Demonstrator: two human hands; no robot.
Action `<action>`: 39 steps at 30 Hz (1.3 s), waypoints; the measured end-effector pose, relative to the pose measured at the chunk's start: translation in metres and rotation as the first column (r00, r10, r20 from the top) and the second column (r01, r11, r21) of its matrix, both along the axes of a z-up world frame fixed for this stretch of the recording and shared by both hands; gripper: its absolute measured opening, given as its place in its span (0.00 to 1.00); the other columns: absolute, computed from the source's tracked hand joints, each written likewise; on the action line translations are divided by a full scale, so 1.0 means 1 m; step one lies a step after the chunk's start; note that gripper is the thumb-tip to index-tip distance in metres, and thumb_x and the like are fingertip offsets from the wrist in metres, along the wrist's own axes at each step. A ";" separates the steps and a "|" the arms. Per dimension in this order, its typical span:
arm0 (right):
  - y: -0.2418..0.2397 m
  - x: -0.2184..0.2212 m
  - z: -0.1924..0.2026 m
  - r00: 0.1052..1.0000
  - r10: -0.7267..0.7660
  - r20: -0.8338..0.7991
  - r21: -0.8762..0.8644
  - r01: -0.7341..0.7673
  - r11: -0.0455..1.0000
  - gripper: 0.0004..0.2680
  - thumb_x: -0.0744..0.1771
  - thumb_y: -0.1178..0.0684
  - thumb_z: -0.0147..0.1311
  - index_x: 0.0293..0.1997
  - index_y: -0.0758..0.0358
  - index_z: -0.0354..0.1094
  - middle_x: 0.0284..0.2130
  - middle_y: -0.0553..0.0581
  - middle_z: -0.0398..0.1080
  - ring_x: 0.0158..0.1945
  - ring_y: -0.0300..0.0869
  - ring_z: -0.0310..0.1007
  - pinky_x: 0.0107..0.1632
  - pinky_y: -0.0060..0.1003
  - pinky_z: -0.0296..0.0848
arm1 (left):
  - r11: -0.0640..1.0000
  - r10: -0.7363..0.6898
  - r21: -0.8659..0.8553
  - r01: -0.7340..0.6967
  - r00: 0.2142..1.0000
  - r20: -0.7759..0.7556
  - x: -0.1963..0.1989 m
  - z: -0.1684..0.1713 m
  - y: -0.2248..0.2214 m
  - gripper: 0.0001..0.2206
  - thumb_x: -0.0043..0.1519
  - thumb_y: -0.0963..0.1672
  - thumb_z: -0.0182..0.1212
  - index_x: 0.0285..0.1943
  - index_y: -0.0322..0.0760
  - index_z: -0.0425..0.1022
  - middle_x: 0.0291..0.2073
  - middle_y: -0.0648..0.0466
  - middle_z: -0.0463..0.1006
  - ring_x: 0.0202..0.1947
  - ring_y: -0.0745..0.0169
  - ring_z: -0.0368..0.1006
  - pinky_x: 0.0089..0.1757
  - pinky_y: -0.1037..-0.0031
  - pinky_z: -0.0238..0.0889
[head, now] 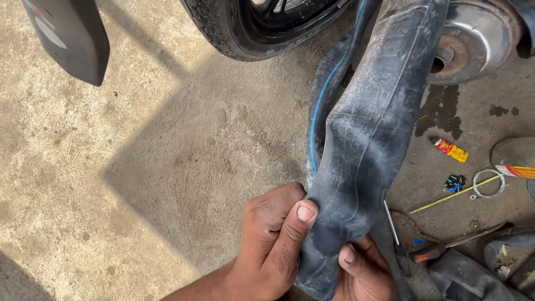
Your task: The recorder is patching and repairing a punctured motorcycle inner tube using a file and patches.
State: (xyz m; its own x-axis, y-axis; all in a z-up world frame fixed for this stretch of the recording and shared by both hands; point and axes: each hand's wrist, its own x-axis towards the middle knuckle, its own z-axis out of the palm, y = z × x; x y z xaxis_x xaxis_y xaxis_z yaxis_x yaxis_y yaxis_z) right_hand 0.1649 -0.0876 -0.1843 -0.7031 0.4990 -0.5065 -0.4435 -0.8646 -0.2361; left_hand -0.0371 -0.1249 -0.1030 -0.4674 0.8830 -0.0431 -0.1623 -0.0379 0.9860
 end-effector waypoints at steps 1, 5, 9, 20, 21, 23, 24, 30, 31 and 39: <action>0.000 -0.003 0.002 1.000 -0.005 -0.029 -0.011 0.004 1.000 0.22 0.67 0.62 0.54 0.70 0.72 0.53 0.65 0.70 0.63 0.70 0.54 0.60 0.69 0.57 0.56 | 1.000 -0.006 0.007 0.006 1.000 -0.029 -0.001 0.001 0.000 0.20 0.75 0.47 0.49 0.30 0.31 0.67 0.23 0.53 0.66 0.25 0.66 0.62 0.30 0.71 0.55; 0.000 -0.009 0.007 0.998 -0.009 -0.061 -0.051 0.006 0.999 0.23 0.67 0.61 0.55 0.70 0.73 0.54 0.63 0.70 0.64 0.69 0.54 0.62 0.69 0.55 0.59 | 1.000 -0.012 0.013 0.013 0.997 -0.074 -0.003 0.003 -0.002 0.20 0.75 0.48 0.48 0.31 0.31 0.67 0.25 0.53 0.66 0.25 0.67 0.64 0.30 0.70 0.56; 0.001 -0.006 0.011 0.992 0.013 -0.125 -0.042 -0.018 0.999 0.23 0.67 0.62 0.56 0.70 0.72 0.53 0.63 0.69 0.64 0.68 0.55 0.63 0.69 0.58 0.60 | 1.000 -0.018 0.020 0.021 0.994 -0.112 -0.003 0.002 -0.001 0.21 0.76 0.48 0.49 0.30 0.31 0.66 0.25 0.52 0.65 0.26 0.66 0.62 0.31 0.70 0.55; 0.004 0.002 -0.004 0.976 0.108 -0.190 -0.026 -0.115 0.993 0.25 0.67 0.62 0.58 0.72 0.69 0.51 0.63 0.68 0.64 0.67 0.54 0.64 0.67 0.56 0.62 | 0.993 -0.064 -0.092 0.079 0.985 0.159 -0.004 0.001 -0.001 0.20 0.73 0.48 0.50 0.28 0.32 0.69 0.22 0.55 0.68 0.24 0.70 0.63 0.27 0.72 0.56; 0.006 0.003 -0.004 0.976 0.109 -0.189 -0.026 -0.116 0.993 0.25 0.67 0.62 0.58 0.72 0.69 0.51 0.63 0.68 0.64 0.67 0.54 0.64 0.67 0.56 0.62 | 0.993 -0.063 -0.092 0.078 0.985 0.159 -0.003 0.000 -0.002 0.20 0.73 0.48 0.50 0.28 0.32 0.69 0.22 0.55 0.68 0.24 0.70 0.63 0.27 0.72 0.56; 0.008 0.005 -0.002 0.979 0.141 -0.147 -0.066 -0.152 0.986 0.26 0.66 0.61 0.59 0.72 0.66 0.50 0.62 0.67 0.65 0.65 0.54 0.65 0.66 0.56 0.63 | 0.994 -0.076 -0.061 0.090 0.977 0.199 -0.003 0.000 -0.002 0.20 0.74 0.48 0.50 0.28 0.32 0.68 0.23 0.55 0.68 0.25 0.70 0.63 0.28 0.72 0.56; 0.009 0.005 -0.003 0.979 0.142 -0.147 -0.064 -0.153 0.986 0.26 0.66 0.61 0.59 0.72 0.66 0.50 0.62 0.67 0.65 0.65 0.54 0.65 0.66 0.56 0.63 | 0.994 -0.076 -0.059 0.089 0.977 0.199 -0.003 0.000 -0.002 0.20 0.74 0.48 0.50 0.28 0.32 0.68 0.23 0.55 0.68 0.25 0.70 0.63 0.28 0.72 0.56; 0.007 0.009 -0.005 0.989 0.102 -0.111 -0.059 -0.109 0.992 0.26 0.65 0.62 0.59 0.71 0.67 0.49 0.59 0.67 0.66 0.65 0.54 0.66 0.64 0.57 0.65 | 0.993 -0.069 -0.076 0.096 0.952 0.298 0.001 0.001 -0.003 0.20 0.73 0.48 0.51 0.28 0.32 0.70 0.22 0.55 0.69 0.23 0.72 0.63 0.27 0.73 0.55; 0.007 0.010 -0.006 0.985 0.109 -0.133 -0.053 -0.117 0.992 0.26 0.66 0.63 0.58 0.71 0.67 0.49 0.59 0.67 0.66 0.65 0.54 0.66 0.65 0.57 0.65 | 0.992 -0.071 -0.074 0.098 0.950 0.306 0.001 0.002 -0.003 0.20 0.73 0.48 0.50 0.29 0.32 0.71 0.22 0.55 0.70 0.23 0.72 0.63 0.26 0.73 0.56; 0.009 -0.001 0.010 0.986 0.119 -0.120 0.038 -0.115 0.993 0.27 0.65 0.61 0.59 0.72 0.69 0.49 0.60 0.69 0.66 0.65 0.55 0.65 0.63 0.56 0.66 | 0.995 -0.073 -0.051 0.090 0.959 0.273 0.001 0.003 -0.009 0.21 0.74 0.48 0.50 0.27 0.32 0.69 0.22 0.56 0.69 0.23 0.72 0.62 0.26 0.74 0.55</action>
State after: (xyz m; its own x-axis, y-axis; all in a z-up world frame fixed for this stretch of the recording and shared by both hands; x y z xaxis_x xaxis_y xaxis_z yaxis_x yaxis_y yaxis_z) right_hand 0.1637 -0.0787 -0.1739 -0.8131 0.4237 -0.3992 -0.3666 -0.9054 -0.2142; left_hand -0.0359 -0.1339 -0.0996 -0.3575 0.9090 -0.2142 -0.4237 0.0465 0.9046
